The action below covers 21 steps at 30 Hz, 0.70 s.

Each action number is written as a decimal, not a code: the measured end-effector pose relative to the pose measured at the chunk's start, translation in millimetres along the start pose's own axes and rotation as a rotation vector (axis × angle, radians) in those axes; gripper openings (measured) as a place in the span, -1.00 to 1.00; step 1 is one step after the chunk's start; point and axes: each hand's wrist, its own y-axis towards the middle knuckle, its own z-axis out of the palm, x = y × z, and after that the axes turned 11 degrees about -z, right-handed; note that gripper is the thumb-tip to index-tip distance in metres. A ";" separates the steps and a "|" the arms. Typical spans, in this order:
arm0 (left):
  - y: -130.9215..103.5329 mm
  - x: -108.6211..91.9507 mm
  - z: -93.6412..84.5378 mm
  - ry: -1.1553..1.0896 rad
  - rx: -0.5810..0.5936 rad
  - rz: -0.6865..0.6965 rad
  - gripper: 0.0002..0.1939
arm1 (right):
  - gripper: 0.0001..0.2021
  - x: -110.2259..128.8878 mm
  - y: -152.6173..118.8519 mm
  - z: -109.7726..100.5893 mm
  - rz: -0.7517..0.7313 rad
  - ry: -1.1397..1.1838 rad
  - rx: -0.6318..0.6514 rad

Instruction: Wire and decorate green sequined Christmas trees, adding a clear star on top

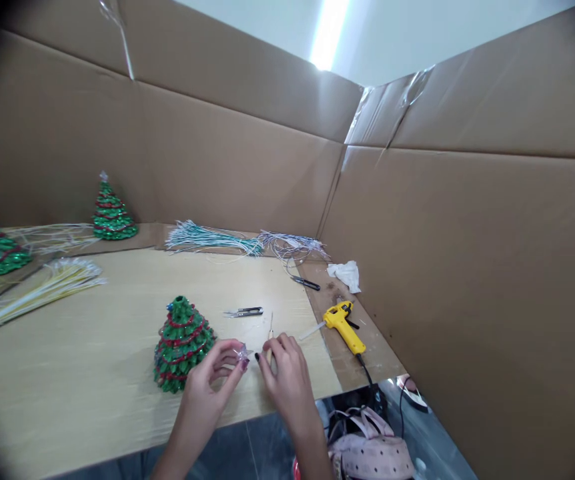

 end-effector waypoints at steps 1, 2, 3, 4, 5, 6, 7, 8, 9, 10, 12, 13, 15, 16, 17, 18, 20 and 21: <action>0.2 -0.1 0.1 -0.003 -0.006 -0.005 -0.88 | -0.91 -2.1 -0.5 -0.8 0.007 -0.020 0.002; 0.3 -0.2 0.3 -0.005 -0.011 -0.009 -0.88 | -0.90 -4.2 -1.0 -1.4 0.015 -0.037 0.003; 0.4 -0.3 0.6 -0.007 -0.013 -0.011 -0.88 | -0.88 -6.1 -1.5 -1.8 0.021 -0.051 0.005; 0.4 -0.5 0.8 -0.009 -0.014 -0.012 -0.88 | -0.84 -7.7 -2.1 -1.9 0.026 -0.064 0.006; 0.4 -0.6 0.9 -0.010 -0.014 -0.013 -0.88 | -0.79 -9.1 -2.8 -1.6 0.030 -0.076 0.006; 0.3 -0.7 0.8 -0.010 -0.014 -0.013 -0.88 | -0.73 -10.2 -3.7 -1.1 0.035 -0.088 0.005; 0.2 -0.8 0.6 -0.010 -0.014 -0.013 -0.87 | -0.68 -11.2 -4.7 -0.4 0.039 -0.100 0.004; 0.1 -1.0 0.2 -0.007 -0.015 -0.012 -0.86 | -0.62 -12.0 -5.8 0.3 0.044 -0.112 0.002; 0.0 -1.1 -0.4 -0.003 -0.014 -0.010 -0.84 | -0.58 -12.9 -7.0 0.8 0.050 -0.122 -0.001; -0.1 -1.3 -1.0 0.003 -0.013 -0.006 -0.81 | -0.54 -14.0 -8.3 1.0 0.057 -0.131 -0.005; -0.1 -1.4 -2.2 0.015 -0.007 0.006 -0.76 | -0.50 -16.6 -11.0 0.3 0.074 -0.145 -0.014; -0.1 -1.4 -2.7 0.021 -0.003 0.013 -0.75 | -0.49 -18.3 -12.2 -0.7 0.082 -0.151 -0.021; -0.1 -1.4 -3.3 0.026 0.008 0.028 -0.79 | -0.49 -22.0 -14.3 -3.5 0.098 -0.167 -0.041; -0.2 -1.5 -3.4 0.028 0.015 0.034 -0.82 | -0.50 -23.9 -15.1 -4.9 0.105 -0.177 -0.052; -0.5 -1.7 -3.4 0.030 0.021 0.041 -0.84 | -0.51 -25.6 -15.8 -5.9 0.110 -0.187 -0.062; -0.9 -2.0 -3.4 0.032 0.026 0.048 -0.87 | -0.53 -26.9 -16.2 -6.5 0.112 -0.198 -0.070; -1.7 -2.8 -3.2 0.037 0.030 0.063 -0.91 | -0.56 -27.9 -16.7 -5.5 0.108 -0.219 -0.074; -2.1 -3.1 -3.0 0.040 0.030 0.071 -0.92 | -0.57 -27.3 -16.7 -4.0 0.101 -0.229 -0.072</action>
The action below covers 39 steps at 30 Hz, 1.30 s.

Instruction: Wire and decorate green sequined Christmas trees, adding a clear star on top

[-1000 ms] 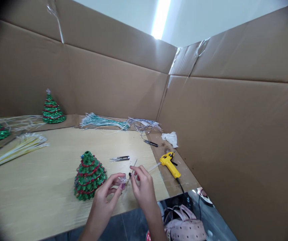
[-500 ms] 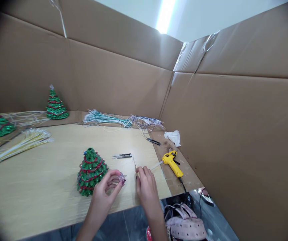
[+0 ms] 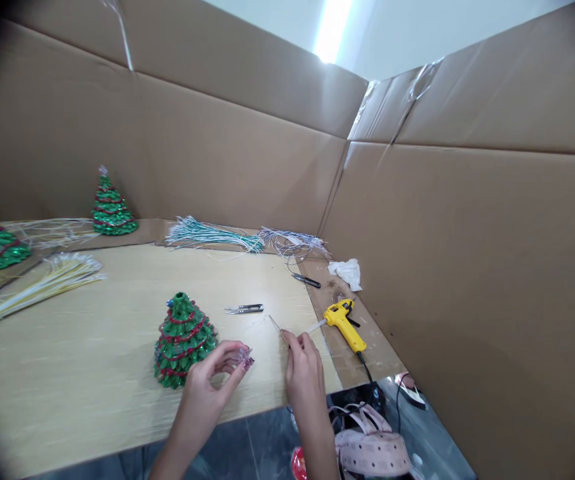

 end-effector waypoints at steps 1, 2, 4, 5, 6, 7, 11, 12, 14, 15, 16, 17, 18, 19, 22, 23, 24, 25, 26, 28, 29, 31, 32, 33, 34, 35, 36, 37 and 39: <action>-0.2 -0.3 0.1 0.003 -0.002 0.008 -0.92 | -0.58 1.6 -0.2 1.6 -0.008 -0.010 0.001; -0.2 -0.6 0.2 0.007 -0.003 0.017 -0.92 | -0.58 3.7 -0.3 3.2 -0.016 -0.020 0.003; -0.2 -1.3 -0.2 0.014 -0.009 0.034 -0.92 | -0.59 7.1 0.1 4.8 -0.027 -0.041 0.003; -0.4 -2.1 -0.9 0.016 -0.012 0.043 -0.91 | -0.61 7.1 0.7 4.0 -0.023 -0.055 -0.001; -0.8 -3.5 -2.1 0.019 -0.014 0.049 -0.91 | -0.63 5.1 1.7 1.8 -0.007 -0.073 -0.014; -1.6 -5.6 -3.8 0.023 -0.015 0.060 -0.91 | -0.65 0.7 3.0 -2.0 0.024 -0.099 -0.039; -7.1 -22.6 -14.9 0.049 -0.038 0.157 -0.91 | -0.61 -37.7 8.4 -27.3 0.290 -0.265 -0.216; -8.8 -28.2 -18.1 0.048 -0.051 0.188 -0.90 | -0.57 -49.2 9.1 -33.4 0.363 -0.302 -0.247; -11.8 -38.6 -23.9 0.035 -0.072 0.236 -0.90 | -0.49 -69.1 9.3 -41.8 0.470 -0.330 -0.273; -13.1 -42.8 -26.3 0.031 -0.082 0.254 -0.90 | -0.47 -76.6 9.0 -43.9 0.499 -0.325 -0.275; -14.3 -45.9 -28.5 0.029 -0.093 0.265 -0.89 | -0.47 -82.3 8.7 -44.6 0.512 -0.309 -0.274; -15.3 -48.0 -30.3 0.030 -0.107 0.270 -0.89 | -0.48 -86.5 8.3 -44.6 0.511 -0.284 -0.275; -16.2 -48.9 -31.9 0.032 -0.126 0.269 -0.90 | -0.49 -89.7 8.1 -44.3 0.502 -0.251 -0.281; -17.0 -48.8 -33.3 0.036 -0.143 0.259 -0.90 | -0.50 -92.4 8.0 -44.1 0.490 -0.213 -0.294; -18.6 -45.1 -36.3 0.043 -0.178 0.196 -0.95 | -0.51 -99.8 7.5 -48.5 0.492 -0.066 -0.391; -18.8 -43.4 -36.8 0.045 -0.177 0.171 -0.96 | -0.48 -101.8 7.0 -51.9 0.506 -0.007 -0.444; -18.8 -41.8 -37.1 0.048 -0.172 0.148 -0.97 | -0.44 -103.1 6.3 -56.1 0.519 0.060 -0.503; -18.7 -40.2 -37.0 0.049 -0.169 0.128 -0.98 | -0.37 -103.1 5.4 -60.8 0.528 0.138 -0.562; -18.5 -38.6 -36.5 0.047 -0.164 0.111 -0.97 | -0.32 -101.5 4.4 -65.6 0.528 0.227 -0.610; -17.8 -35.2 -34.2 0.030 -0.151 0.086 -0.95 | -0.27 -92.6 1.9 -74.3 0.499 0.435 -0.651; -17.4 -33.2 -32.5 0.012 -0.150 0.074 -0.95 | -0.28 -85.3 0.5 -77.5 0.476 0.545 -0.640; -16.9 -28.4 -28.6 -0.040 -0.148 0.049 -0.93 | -0.34 -66.4 -2.5 -80.6 0.439 0.748 -0.580; -16.8 -25.9 -26.6 -0.073 -0.147 0.034 -0.92 | -0.38 -55.5 -4.3 -80.2 0.429 0.835 -0.548; -16.7 -23.5 -24.8 -0.109 -0.148 0.015 -0.90 | -0.41 -44.0 -6.3 -78.8 0.424 0.914 -0.519; -16.7 -21.7 -23.4 -0.145 -0.144 -0.009 -0.88 | -0.45 -32.5 -8.6 -76.5 0.423 0.987 -0.486; -16.7 -20.5 -22.4 -0.180 -0.138 -0.033 -0.86 | -0.48 -21.2 -11.5 -73.5 0.422 1.054 -0.446; -16.6 -20.2 -21.9 -0.215 -0.133 -0.056 -0.84 | -0.49 -10.5 -14.7 -70.1 0.416 1.116 -0.397; -16.5 -21.0 -21.9 -0.247 -0.135 -0.076 -0.81 | -0.48 -0.6 -18.5 -66.7 0.408 1.168 -0.342; -16.3 -25.2 -23.0 -0.293 -0.141 -0.098 -0.78 | -0.45 15.5 -26.9 -60.8 0.385 1.265 -0.246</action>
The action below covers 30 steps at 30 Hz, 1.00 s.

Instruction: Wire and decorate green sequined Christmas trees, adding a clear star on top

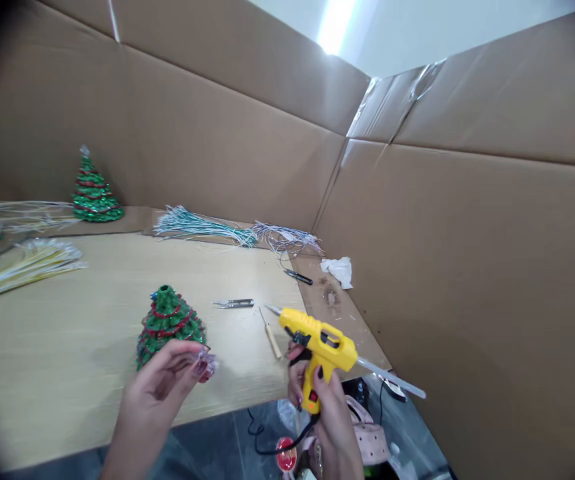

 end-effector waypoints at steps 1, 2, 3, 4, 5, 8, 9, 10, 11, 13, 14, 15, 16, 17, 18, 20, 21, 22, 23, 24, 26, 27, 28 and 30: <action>-0.2 -3.2 0.0 -0.015 -0.008 -0.002 -0.77 | -0.45 -1.2 -6.3 4.2 0.017 0.039 0.051; -0.6 -6.7 -0.1 -0.027 -0.021 -0.001 -0.75 | -0.45 -2.1 -11.9 7.0 0.028 0.076 0.104; -1.2 -10.2 -0.4 -0.039 -0.038 0.002 -0.74 | -0.47 -2.4 -16.6 8.8 0.034 0.109 0.158; -1.9 -13.3 -0.7 -0.053 -0.059 0.004 -0.73 | -0.50 -2.1 -20.4 9.8 0.035 0.135 0.211; -2.7 -16.0 -1.2 -0.067 -0.080 0.006 -0.73 | -0.52 -1.0 -23.5 10.6 0.038 0.149 0.263; -4.8 -21.0 -3.5 -0.092 -0.133 0.007 -0.71 | -0.49 6.7 -29.9 14.2 0.073 0.116 0.328; -5.3 -21.9 -4.5 -0.092 -0.143 0.013 -0.70 | -0.46 10.2 -31.6 16.0 0.099 0.089 0.329; -5.7 -22.5 -5.4 -0.090 -0.152 0.020 -0.69 | -0.43 13.6 -33.2 18.0 0.131 0.059 0.324; -6.0 -22.8 -6.3 -0.088 -0.157 0.025 -0.69 | -0.40 16.6 -34.7 19.9 0.162 0.030 0.320; -6.7 -22.9 -7.7 -0.090 -0.167 0.033 -0.69 | -0.36 21.1 -37.5 22.7 0.209 -0.018 0.321; -7.1 -22.8 -8.3 -0.093 -0.171 0.034 -0.69 | -0.34 22.4 -38.6 23.5 0.219 -0.037 0.324; -7.6 -22.7 -8.6 -0.096 -0.175 0.035 -0.69 | -0.32 23.0 -39.5 23.9 0.221 -0.052 0.325; -8.2 -22.6 -8.8 -0.099 -0.177 0.035 -0.70 | -0.32 23.2 -40.2 24.2 0.216 -0.062 0.324; -8.9 -22.6 -8.8 -0.101 -0.175 0.038 -0.70 | -0.31 23.1 -40.6 24.4 0.210 -0.069 0.319; -9.7 -22.5 -8.8 -0.102 -0.174 0.040 -0.71 | -0.31 22.8 -40.8 24.7 0.209 -0.070 0.313; -11.3 -22.0 -8.9 -0.096 -0.175 0.036 -0.72 | -0.31 21.8 -40.6 25.6 0.218 -0.065 0.296; -12.1 -21.4 -9.1 -0.090 -0.179 0.034 -0.72 | -0.31 21.4 -40.4 26.2 0.224 -0.060 0.287; -12.8 -20.5 -9.5 -0.079 -0.186 0.030 -0.72 | -0.30 20.9 -40.1 26.9 0.223 -0.059 0.278; -13.4 -19.3 -9.9 -0.065 -0.194 0.023 -0.72 | -0.30 20.6 -39.8 27.6 0.219 -0.060 0.275; -14.0 -18.0 -10.3 -0.049 -0.202 0.019 -0.71 | -0.30 20.4 -39.7 28.1 0.215 -0.065 0.277; -15.0 -15.9 -10.6 -0.015 -0.215 0.015 -0.69 | -0.32 20.2 -39.9 28.6 0.223 -0.079 0.282; -15.6 -15.6 -10.2 0.001 -0.222 0.013 -0.67 | -0.32 20.1 -40.3 28.5 0.230 -0.088 0.280; -16.3 -16.1 -9.4 0.014 -0.227 0.013 -0.66 | -0.33 19.7 -40.9 28.1 0.237 -0.093 0.271; -18.5 -20.0 -6.4 0.020 -0.242 0.005 -0.62 | -0.35 18.0 -42.7 26.2 0.228 -0.101 0.240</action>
